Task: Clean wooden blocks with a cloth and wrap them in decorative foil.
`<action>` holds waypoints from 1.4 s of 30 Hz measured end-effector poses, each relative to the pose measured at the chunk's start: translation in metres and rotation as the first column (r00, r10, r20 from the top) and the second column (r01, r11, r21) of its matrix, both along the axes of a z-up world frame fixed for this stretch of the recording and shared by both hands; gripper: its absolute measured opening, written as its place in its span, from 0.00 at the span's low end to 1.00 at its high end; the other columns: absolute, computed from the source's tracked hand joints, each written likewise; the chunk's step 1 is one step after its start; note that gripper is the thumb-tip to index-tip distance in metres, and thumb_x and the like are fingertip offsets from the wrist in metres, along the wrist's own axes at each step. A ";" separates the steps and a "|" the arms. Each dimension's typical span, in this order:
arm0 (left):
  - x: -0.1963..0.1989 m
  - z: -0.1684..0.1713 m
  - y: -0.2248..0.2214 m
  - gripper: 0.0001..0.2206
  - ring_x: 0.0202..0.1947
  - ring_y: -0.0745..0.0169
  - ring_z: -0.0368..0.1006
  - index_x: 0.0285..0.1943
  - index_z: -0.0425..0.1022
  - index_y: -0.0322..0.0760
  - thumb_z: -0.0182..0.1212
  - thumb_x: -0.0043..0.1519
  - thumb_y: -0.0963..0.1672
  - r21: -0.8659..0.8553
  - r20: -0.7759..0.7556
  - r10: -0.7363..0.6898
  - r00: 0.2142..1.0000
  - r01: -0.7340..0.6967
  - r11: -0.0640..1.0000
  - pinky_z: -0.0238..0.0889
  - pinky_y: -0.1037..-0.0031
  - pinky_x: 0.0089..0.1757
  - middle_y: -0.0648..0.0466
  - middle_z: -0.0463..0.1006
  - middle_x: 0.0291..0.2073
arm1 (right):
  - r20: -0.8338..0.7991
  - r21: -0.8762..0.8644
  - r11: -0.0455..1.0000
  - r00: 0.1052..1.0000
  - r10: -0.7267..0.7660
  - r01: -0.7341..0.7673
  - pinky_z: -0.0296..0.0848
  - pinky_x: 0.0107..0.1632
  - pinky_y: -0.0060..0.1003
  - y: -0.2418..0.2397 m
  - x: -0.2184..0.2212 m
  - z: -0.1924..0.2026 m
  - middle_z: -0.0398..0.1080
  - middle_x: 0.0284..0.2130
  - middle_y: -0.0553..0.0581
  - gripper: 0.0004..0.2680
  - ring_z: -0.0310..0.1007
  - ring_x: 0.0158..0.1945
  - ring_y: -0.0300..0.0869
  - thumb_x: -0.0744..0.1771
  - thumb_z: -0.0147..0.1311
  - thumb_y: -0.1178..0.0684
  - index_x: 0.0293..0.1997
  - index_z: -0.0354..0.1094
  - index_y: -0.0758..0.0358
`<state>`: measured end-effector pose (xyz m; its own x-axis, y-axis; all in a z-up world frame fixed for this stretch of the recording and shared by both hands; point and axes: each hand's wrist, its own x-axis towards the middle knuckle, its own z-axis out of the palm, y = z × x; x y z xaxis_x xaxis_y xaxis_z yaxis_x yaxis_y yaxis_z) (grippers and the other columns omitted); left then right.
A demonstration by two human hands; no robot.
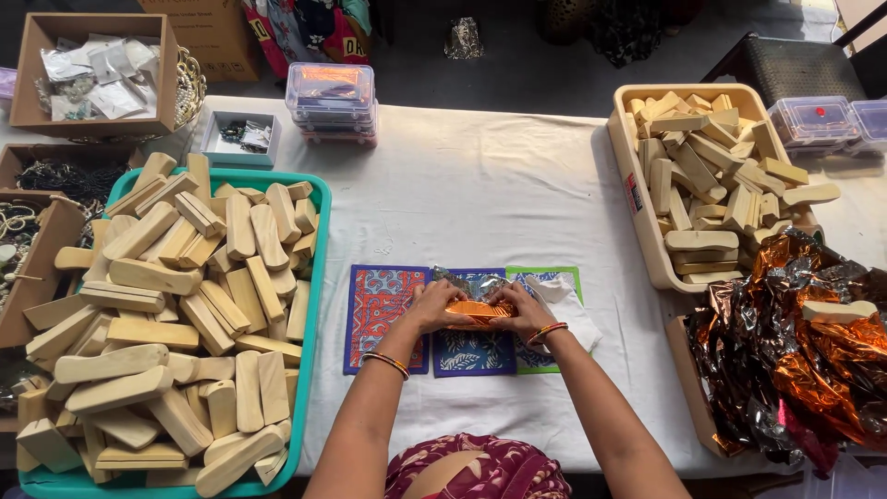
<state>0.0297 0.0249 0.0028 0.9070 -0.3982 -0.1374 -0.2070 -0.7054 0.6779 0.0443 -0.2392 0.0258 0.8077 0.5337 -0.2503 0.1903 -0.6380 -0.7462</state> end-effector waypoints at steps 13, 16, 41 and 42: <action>0.001 0.017 -0.004 0.21 0.58 0.55 0.60 0.43 0.83 0.52 0.63 0.55 0.62 0.141 -0.038 0.193 0.980 -0.186 0.972 0.46 0.58 0.58 0.55 0.69 0.49 | -0.106 -0.151 0.977 0.980 -0.166 0.149 0.70 0.59 0.40 -0.003 0.018 -0.032 0.65 0.49 0.53 0.16 0.70 0.55 0.46 0.63 0.62 0.36 0.54 0.78 0.45; 0.004 0.018 -0.001 0.22 0.57 0.55 0.60 0.44 0.83 0.53 0.61 0.56 0.63 0.176 -0.052 0.186 0.981 -0.174 0.969 0.47 0.57 0.57 0.56 0.69 0.50 | -0.051 -0.216 0.968 0.989 -0.138 0.124 0.69 0.61 0.40 -0.003 0.024 -0.039 0.61 0.51 0.56 0.17 0.67 0.56 0.47 0.64 0.62 0.35 0.54 0.79 0.45; 0.004 0.026 -0.050 0.25 0.56 0.59 0.70 0.54 0.77 0.45 0.75 0.46 0.48 0.348 0.097 -0.183 0.978 0.139 0.927 0.56 0.60 0.55 0.56 0.74 0.48 | 0.216 -0.666 0.744 0.942 0.259 -0.052 0.54 0.55 0.45 0.016 0.032 0.027 0.65 0.46 0.52 0.18 0.64 0.51 0.40 0.70 0.31 0.36 0.61 0.70 0.24; 0.003 0.030 -0.049 0.25 0.56 0.57 0.69 0.54 0.77 0.44 0.74 0.46 0.48 0.342 0.087 -0.168 0.982 0.129 0.931 0.56 0.60 0.55 0.54 0.73 0.49 | 0.214 -0.643 0.765 0.949 0.232 -0.042 0.53 0.55 0.44 0.016 0.032 0.024 0.65 0.45 0.52 0.17 0.64 0.51 0.40 0.70 0.31 0.35 0.61 0.70 0.24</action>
